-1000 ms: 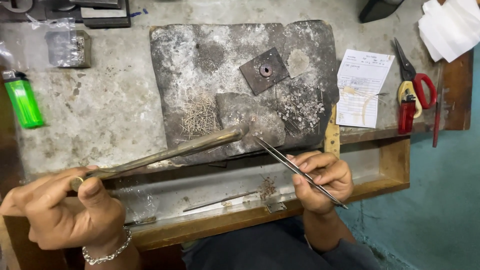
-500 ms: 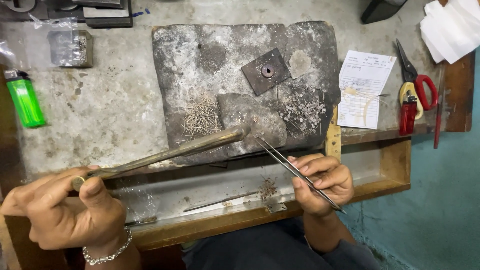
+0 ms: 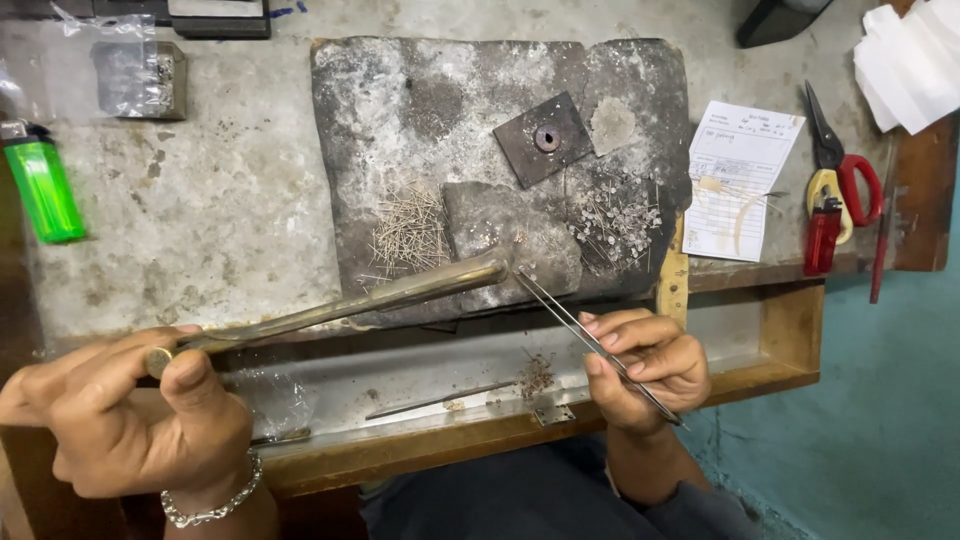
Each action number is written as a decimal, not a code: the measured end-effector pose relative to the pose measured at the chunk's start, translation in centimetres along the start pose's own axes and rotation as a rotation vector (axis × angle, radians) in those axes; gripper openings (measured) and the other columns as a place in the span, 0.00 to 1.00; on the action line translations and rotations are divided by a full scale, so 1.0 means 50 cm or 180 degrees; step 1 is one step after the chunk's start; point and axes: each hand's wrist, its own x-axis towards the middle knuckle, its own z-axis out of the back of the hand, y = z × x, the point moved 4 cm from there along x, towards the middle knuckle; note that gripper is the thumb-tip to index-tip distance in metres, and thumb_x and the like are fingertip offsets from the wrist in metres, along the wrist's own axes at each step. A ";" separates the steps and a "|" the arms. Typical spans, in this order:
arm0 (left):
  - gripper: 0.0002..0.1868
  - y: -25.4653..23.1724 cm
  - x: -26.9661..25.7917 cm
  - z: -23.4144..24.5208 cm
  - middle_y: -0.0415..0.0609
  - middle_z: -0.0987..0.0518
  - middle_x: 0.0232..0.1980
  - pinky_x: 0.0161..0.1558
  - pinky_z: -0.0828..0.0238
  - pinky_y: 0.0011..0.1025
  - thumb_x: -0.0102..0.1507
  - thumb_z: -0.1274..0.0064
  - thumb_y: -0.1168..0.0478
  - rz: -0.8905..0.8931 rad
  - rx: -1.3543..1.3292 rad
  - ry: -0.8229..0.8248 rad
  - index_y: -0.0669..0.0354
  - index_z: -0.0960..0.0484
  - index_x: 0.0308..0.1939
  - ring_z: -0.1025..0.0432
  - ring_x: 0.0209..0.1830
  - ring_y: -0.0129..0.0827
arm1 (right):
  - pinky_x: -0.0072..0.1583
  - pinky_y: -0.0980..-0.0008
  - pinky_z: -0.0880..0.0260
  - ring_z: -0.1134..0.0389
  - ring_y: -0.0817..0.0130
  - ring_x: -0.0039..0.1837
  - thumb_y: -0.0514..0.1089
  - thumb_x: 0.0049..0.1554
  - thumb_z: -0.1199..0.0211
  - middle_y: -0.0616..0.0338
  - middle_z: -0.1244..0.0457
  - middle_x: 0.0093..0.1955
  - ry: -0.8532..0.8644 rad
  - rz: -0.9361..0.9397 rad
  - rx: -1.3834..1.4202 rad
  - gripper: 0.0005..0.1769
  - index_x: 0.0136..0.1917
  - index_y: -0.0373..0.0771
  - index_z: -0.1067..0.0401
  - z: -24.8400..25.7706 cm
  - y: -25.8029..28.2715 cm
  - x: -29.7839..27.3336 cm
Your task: A jeweler uses a blowpipe torch and tweezers to solder small metal links on a soldering block at a workbench.
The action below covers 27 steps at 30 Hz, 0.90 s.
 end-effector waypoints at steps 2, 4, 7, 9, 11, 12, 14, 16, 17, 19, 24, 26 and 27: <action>0.20 -0.003 0.003 0.000 0.60 0.28 0.29 0.45 0.41 0.40 0.75 0.46 0.59 -0.0017 0.0025 0.0025 0.75 0.28 0.37 0.38 0.44 0.50 | 0.62 0.57 0.17 0.28 0.60 0.55 0.27 0.55 0.34 0.54 0.35 0.49 0.0021 -0.0005 0.0001 0.18 0.49 0.47 0.36 0.001 0.000 -0.001; 0.20 -0.007 0.005 0.000 0.61 0.28 0.29 0.45 0.41 0.41 0.75 0.47 0.59 -0.0038 0.0045 0.0043 0.75 0.28 0.37 0.37 0.44 0.51 | 0.62 0.57 0.17 0.28 0.60 0.55 0.28 0.55 0.33 0.54 0.35 0.49 0.0042 0.0000 0.0001 0.18 0.49 0.47 0.36 0.001 0.001 0.000; 0.20 -0.006 0.005 0.000 0.62 0.27 0.30 0.45 0.41 0.42 0.76 0.47 0.58 0.0014 0.0049 -0.0007 0.75 0.28 0.37 0.37 0.42 0.51 | 0.60 0.58 0.16 0.28 0.60 0.54 0.28 0.55 0.33 0.54 0.35 0.48 0.0048 0.0014 0.0035 0.18 0.49 0.47 0.36 0.000 0.000 0.002; 0.20 -0.003 0.002 0.002 0.62 0.28 0.31 0.43 0.40 0.41 0.76 0.47 0.59 -0.0029 0.0053 0.0068 0.75 0.28 0.38 0.37 0.44 0.51 | 0.59 0.58 0.15 0.28 0.60 0.53 0.28 0.54 0.33 0.55 0.35 0.48 0.0038 0.0036 0.0049 0.18 0.49 0.47 0.36 0.002 -0.002 0.000; 0.19 0.000 0.001 0.002 0.61 0.28 0.31 0.44 0.41 0.40 0.75 0.46 0.59 -0.0039 0.0040 0.0059 0.75 0.28 0.38 0.38 0.44 0.50 | 0.59 0.58 0.16 0.28 0.60 0.53 0.28 0.54 0.33 0.55 0.35 0.48 0.0043 0.0022 0.0068 0.19 0.49 0.47 0.36 0.002 -0.001 -0.001; 0.19 0.002 0.001 0.002 0.60 0.28 0.30 0.45 0.41 0.40 0.75 0.46 0.59 -0.0053 0.0021 0.0046 0.74 0.28 0.38 0.38 0.44 0.50 | 0.59 0.57 0.16 0.28 0.60 0.53 0.28 0.54 0.33 0.55 0.35 0.48 0.0045 0.0017 0.0086 0.19 0.49 0.47 0.36 0.002 0.000 0.000; 0.19 -0.004 0.006 0.000 0.61 0.27 0.29 0.46 0.42 0.41 0.75 0.47 0.59 -0.0055 0.0046 0.0040 0.74 0.28 0.38 0.38 0.43 0.50 | 0.59 0.58 0.16 0.28 0.61 0.53 0.28 0.54 0.33 0.55 0.35 0.48 0.0031 0.0021 0.0089 0.19 0.49 0.47 0.35 0.002 -0.001 0.000; 0.19 -0.005 0.006 0.000 0.61 0.26 0.29 0.47 0.43 0.41 0.76 0.48 0.59 -0.0052 0.0074 0.0041 0.74 0.28 0.37 0.38 0.42 0.50 | 0.59 0.58 0.16 0.28 0.61 0.53 0.28 0.54 0.32 0.55 0.35 0.48 0.0017 0.0016 0.0091 0.18 0.49 0.46 0.35 0.004 -0.002 -0.003; 0.19 -0.004 0.005 -0.001 0.61 0.27 0.29 0.45 0.42 0.40 0.75 0.47 0.59 -0.0043 0.0043 0.0046 0.75 0.28 0.37 0.38 0.43 0.50 | 0.59 0.58 0.16 0.28 0.61 0.52 0.29 0.54 0.32 0.55 0.35 0.48 -0.0016 0.0016 0.0024 0.18 0.49 0.47 0.36 0.006 -0.002 -0.004; 0.20 -0.006 0.006 0.001 0.60 0.27 0.29 0.43 0.41 0.39 0.75 0.46 0.59 -0.0033 0.0023 0.0045 0.75 0.28 0.37 0.38 0.44 0.50 | 0.59 0.58 0.16 0.28 0.61 0.52 0.30 0.54 0.32 0.55 0.36 0.48 -0.0039 0.0016 -0.0034 0.18 0.49 0.47 0.37 0.008 -0.003 -0.004; 0.20 -0.010 0.009 0.000 0.61 0.26 0.30 0.46 0.41 0.41 0.76 0.48 0.58 -0.0013 0.0040 0.0002 0.74 0.29 0.37 0.37 0.41 0.50 | 0.60 0.61 0.16 0.28 0.63 0.53 0.29 0.55 0.32 0.56 0.35 0.49 -0.0048 0.0046 -0.0037 0.18 0.49 0.47 0.36 0.006 -0.003 -0.002; 0.20 -0.009 0.008 0.000 0.61 0.26 0.30 0.46 0.41 0.41 0.75 0.48 0.58 -0.0008 0.0045 0.0009 0.75 0.28 0.37 0.37 0.41 0.50 | 0.60 0.59 0.16 0.28 0.62 0.54 0.28 0.55 0.33 0.55 0.35 0.49 -0.0037 0.0047 -0.0024 0.18 0.49 0.47 0.36 0.004 -0.002 -0.002; 0.21 -0.009 0.007 0.000 0.61 0.25 0.30 0.47 0.41 0.41 0.75 0.48 0.57 -0.0007 0.0046 0.0016 0.75 0.28 0.37 0.36 0.42 0.50 | 0.61 0.58 0.16 0.28 0.60 0.54 0.27 0.55 0.34 0.54 0.36 0.49 -0.0029 0.0052 -0.0012 0.18 0.49 0.46 0.36 0.002 -0.001 -0.001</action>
